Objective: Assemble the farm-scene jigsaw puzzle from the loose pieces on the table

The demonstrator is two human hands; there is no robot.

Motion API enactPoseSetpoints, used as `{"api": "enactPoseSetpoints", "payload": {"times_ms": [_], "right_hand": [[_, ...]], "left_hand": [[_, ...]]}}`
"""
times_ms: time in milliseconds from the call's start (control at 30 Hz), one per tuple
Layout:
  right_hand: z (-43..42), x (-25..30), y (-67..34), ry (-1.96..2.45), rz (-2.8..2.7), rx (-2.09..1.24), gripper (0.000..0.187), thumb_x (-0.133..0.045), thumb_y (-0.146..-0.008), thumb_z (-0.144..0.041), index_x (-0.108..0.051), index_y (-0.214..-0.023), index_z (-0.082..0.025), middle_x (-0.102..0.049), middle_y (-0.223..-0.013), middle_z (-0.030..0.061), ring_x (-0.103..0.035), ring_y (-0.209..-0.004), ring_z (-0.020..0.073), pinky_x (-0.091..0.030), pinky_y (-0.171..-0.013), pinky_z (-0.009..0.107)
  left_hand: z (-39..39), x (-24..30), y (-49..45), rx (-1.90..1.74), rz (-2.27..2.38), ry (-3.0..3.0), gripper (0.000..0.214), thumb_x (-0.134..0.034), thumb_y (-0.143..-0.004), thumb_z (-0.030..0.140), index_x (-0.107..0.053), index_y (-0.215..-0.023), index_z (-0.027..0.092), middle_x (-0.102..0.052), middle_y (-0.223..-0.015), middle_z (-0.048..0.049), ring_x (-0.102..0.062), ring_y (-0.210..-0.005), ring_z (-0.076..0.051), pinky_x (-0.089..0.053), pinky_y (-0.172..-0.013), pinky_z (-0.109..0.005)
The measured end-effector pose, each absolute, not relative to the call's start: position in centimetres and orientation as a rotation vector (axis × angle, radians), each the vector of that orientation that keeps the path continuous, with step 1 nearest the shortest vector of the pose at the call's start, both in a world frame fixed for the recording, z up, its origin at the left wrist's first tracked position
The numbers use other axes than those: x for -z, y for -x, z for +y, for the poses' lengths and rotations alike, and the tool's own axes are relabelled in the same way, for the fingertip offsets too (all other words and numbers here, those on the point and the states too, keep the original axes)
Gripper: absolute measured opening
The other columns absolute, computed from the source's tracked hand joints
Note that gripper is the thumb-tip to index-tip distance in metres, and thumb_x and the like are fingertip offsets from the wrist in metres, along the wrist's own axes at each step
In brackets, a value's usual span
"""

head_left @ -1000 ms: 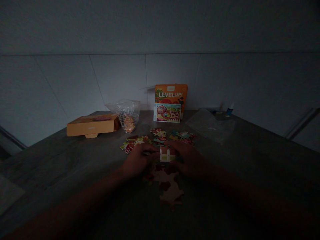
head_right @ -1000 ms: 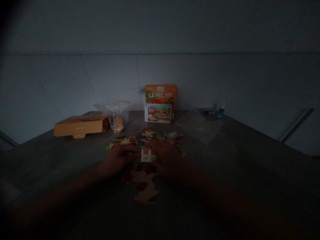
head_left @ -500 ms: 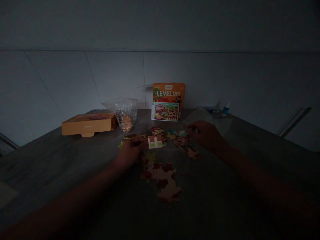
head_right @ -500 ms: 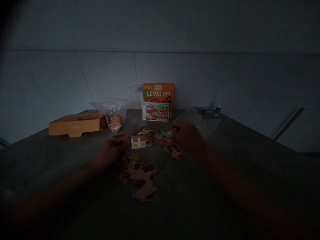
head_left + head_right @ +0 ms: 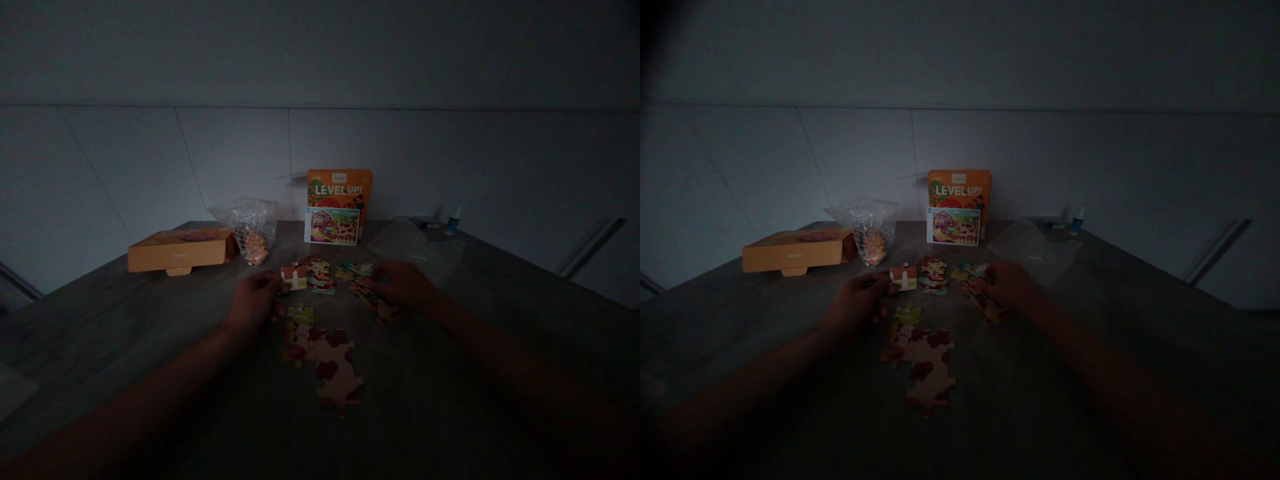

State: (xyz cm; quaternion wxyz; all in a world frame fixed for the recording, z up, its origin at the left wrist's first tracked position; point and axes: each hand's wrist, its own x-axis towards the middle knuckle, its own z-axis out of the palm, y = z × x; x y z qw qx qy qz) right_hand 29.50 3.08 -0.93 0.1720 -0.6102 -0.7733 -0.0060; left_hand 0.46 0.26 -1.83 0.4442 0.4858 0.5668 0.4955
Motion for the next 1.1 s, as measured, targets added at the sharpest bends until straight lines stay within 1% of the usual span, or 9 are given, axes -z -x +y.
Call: {"api": "enactPoseSetpoints", "payload": {"times_ms": [267,333,500,667,733,833,933,1033,1100], "right_hand": [[3.2,1.1,-29.6,1.748,-2.211,-0.05,0.028,-0.059,-0.085,-0.04,-0.071,-0.092,-0.016,-0.07,-0.084,0.0072,-0.063,-0.073,0.0196,-0.04,-0.059,0.026],[3.3,1.2,-29.7,1.749,-2.208,-0.052,0.029,-0.059,-0.085,-0.041,-0.071,-0.092,-0.016,-0.07,-0.084,0.0072,-0.063,-0.073,0.0195,-0.04,-0.059,0.026],[3.3,1.3,-29.7,1.729,-2.232,-0.061,0.026,-0.059,-0.085,-0.038,-0.071,-0.091,-0.016,-0.07,-0.087,0.0076,-0.064,-0.077,0.0194,-0.043,-0.064,0.027],[2.5,-0.1,-29.5,1.77,-2.225,0.02,0.032,-0.06,-0.084,-0.043,-0.07,-0.09,-0.013,-0.069,-0.09,0.0123,-0.064,-0.083,0.0241,-0.043,-0.066,0.03],[1.9,-0.7,-29.5,1.85,-2.209,0.032,0.038,-0.06,-0.082,-0.051,-0.069,-0.084,-0.014,-0.069,-0.083,0.0118,-0.064,-0.076,0.0241,-0.041,-0.059,0.03],[0.8,-1.2,-29.6,1.993,-2.257,-0.041,0.041,-0.067,-0.071,-0.059,-0.066,-0.071,-0.018,-0.067,-0.072,0.0087,-0.061,-0.062,0.0218,-0.035,-0.048,0.028],[0.0,-1.3,-29.5,2.03,-2.36,-0.193,0.036,-0.074,-0.065,-0.053,-0.06,-0.058,-0.02,-0.062,-0.06,0.0051,-0.056,-0.05,0.0174,-0.031,-0.041,0.026],[-0.5,-1.6,-29.1,1.906,-2.438,-0.363,0.032,-0.072,-0.067,-0.044,-0.057,-0.051,-0.021,-0.057,-0.053,0.0016,-0.053,-0.046,0.0143,-0.03,-0.039,0.024],[-0.9,-2.0,-28.5,1.878,-2.459,-0.493,0.033,-0.069,-0.07,-0.043,-0.056,-0.05,-0.02,-0.056,-0.052,0.0009,-0.053,-0.048,0.0139,-0.029,-0.04,0.024]], "left_hand": [[0.3,1.5,-0.4,-1.249,1.425,-1.11,0.011,-0.052,-0.086,0.016,-0.061,-0.089,0.009,-0.062,-0.074,-0.0031,-0.051,-0.036,-0.006,-0.04,-0.032,-0.016],[0.4,1.4,-0.5,-1.248,1.422,-1.087,0.014,-0.05,-0.087,0.013,-0.061,-0.095,0.007,-0.064,-0.079,-0.0055,-0.053,-0.039,-0.006,-0.041,-0.032,-0.016],[0.3,1.1,-0.7,-1.25,1.419,-1.03,0.025,-0.055,-0.085,0.012,-0.058,-0.109,0.007,-0.066,-0.104,-0.0133,-0.06,-0.047,-0.008,-0.042,-0.033,-0.016],[0.2,1.0,-0.7,-1.241,1.425,-1.022,0.034,-0.055,-0.085,0.014,-0.053,-0.118,0.007,-0.066,-0.105,-0.0162,-0.063,-0.051,-0.011,-0.041,-0.034,-0.017],[0.2,1.2,-0.6,-1.242,1.441,-1.048,0.035,-0.056,-0.084,0.016,-0.052,-0.118,0.007,-0.066,-0.104,-0.0158,-0.063,-0.05,-0.011,-0.04,-0.033,-0.017],[0.4,1.5,-0.5,-1.259,1.469,-1.086,0.034,-0.059,-0.083,0.019,-0.052,-0.115,0.009,-0.066,-0.102,-0.0134,-0.062,-0.047,-0.01,-0.037,-0.031,-0.017],[0.4,1.6,-0.6,-1.264,1.472,-1.117,0.029,-0.059,-0.082,0.02,-0.053,-0.109,0.011,-0.066,-0.091,-0.0089,-0.059,-0.043,-0.01,-0.035,-0.03,-0.017],[0.2,1.6,-0.9,-1.247,1.442,-1.169,0.021,-0.058,-0.082,0.021,-0.054,-0.101,0.014,-0.065,-0.08,-0.0034,-0.056,-0.04,-0.008,-0.032,-0.029,-0.017],[0.1,1.5,-1.0,-1.218,1.422,-1.225,0.015,-0.058,-0.082,0.022,-0.056,-0.095,0.015,-0.062,-0.072,-0.0005,-0.052,-0.037,-0.007,-0.03,-0.029,-0.016]]}}
